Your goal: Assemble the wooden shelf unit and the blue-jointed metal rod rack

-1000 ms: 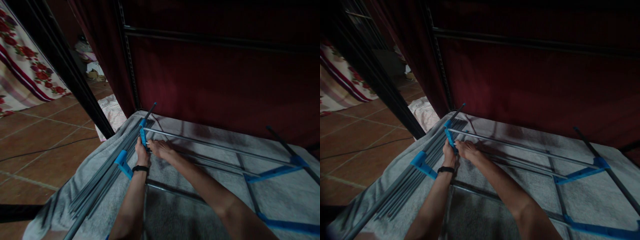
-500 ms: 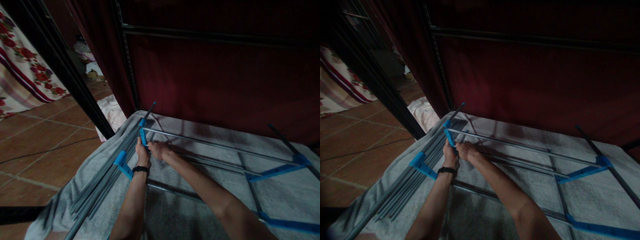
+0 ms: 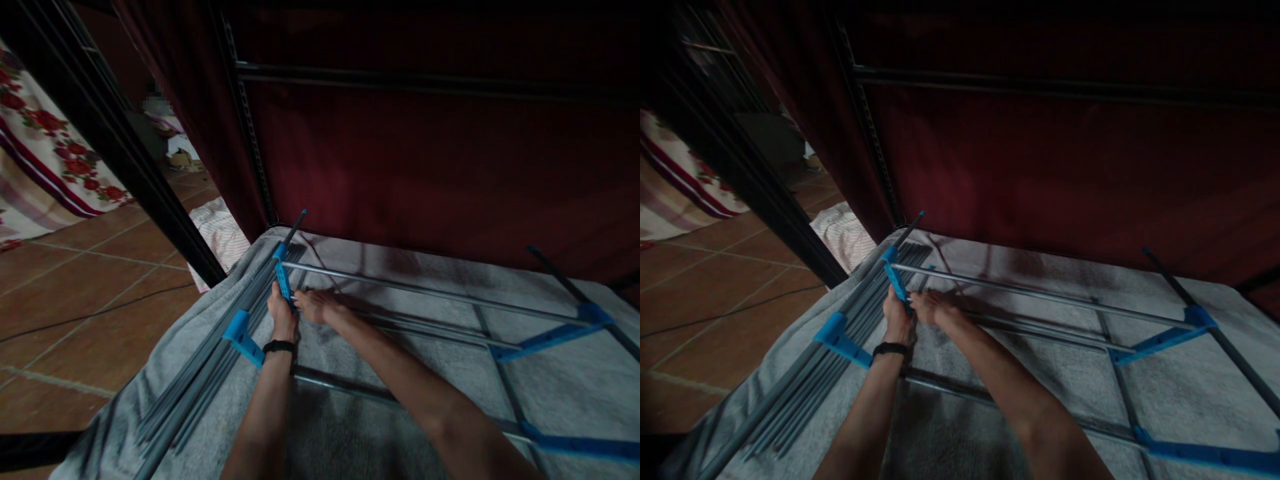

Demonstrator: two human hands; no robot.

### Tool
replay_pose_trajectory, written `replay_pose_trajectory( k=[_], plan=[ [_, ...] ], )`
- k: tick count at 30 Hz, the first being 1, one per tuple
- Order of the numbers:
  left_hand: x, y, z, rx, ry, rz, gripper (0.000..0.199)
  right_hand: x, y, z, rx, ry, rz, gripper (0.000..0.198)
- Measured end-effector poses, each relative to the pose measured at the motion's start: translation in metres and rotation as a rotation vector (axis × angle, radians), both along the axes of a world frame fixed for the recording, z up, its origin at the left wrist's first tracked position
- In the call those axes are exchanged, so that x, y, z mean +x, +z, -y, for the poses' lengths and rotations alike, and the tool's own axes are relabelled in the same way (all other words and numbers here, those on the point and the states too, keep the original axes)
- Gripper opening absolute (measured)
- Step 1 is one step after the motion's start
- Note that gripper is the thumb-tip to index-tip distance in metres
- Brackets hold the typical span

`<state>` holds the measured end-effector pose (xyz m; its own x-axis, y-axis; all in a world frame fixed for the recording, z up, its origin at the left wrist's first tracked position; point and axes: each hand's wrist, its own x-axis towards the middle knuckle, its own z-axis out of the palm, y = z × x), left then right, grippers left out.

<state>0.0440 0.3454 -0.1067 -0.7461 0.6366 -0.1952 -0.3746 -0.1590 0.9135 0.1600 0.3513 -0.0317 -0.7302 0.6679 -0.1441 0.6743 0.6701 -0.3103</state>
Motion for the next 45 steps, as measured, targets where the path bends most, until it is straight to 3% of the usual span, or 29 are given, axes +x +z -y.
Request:
replay_pose_trajectory(
  k=[9, 22, 28, 35, 45],
  plan=[
    [-0.001, -0.004, -0.002, 0.029, -0.004, 0.049, 0.044, -0.001, 0.005, -0.001, 0.004, 0.018, 0.006, 0.034],
    [0.004, 0.008, -0.002, 0.031, 0.015, 0.130, 0.040, 0.000, 0.010, 0.001, -0.099, -0.039, -0.009, 0.036],
    [0.004, 0.012, -0.002, 0.029, 0.012, 0.143, 0.038, 0.001, 0.012, 0.003, -0.078, -0.029, -0.004, 0.037],
    [0.001, 0.003, -0.005, 0.025, 0.003, 0.107, 0.041, 0.000, 0.003, 0.002, -0.053, -0.012, -0.008, 0.034],
    [-0.001, -0.002, -0.004, -0.002, 0.011, 0.030, 0.041, -0.002, 0.008, 0.005, -0.012, 0.006, 0.020, 0.035]
  ],
)
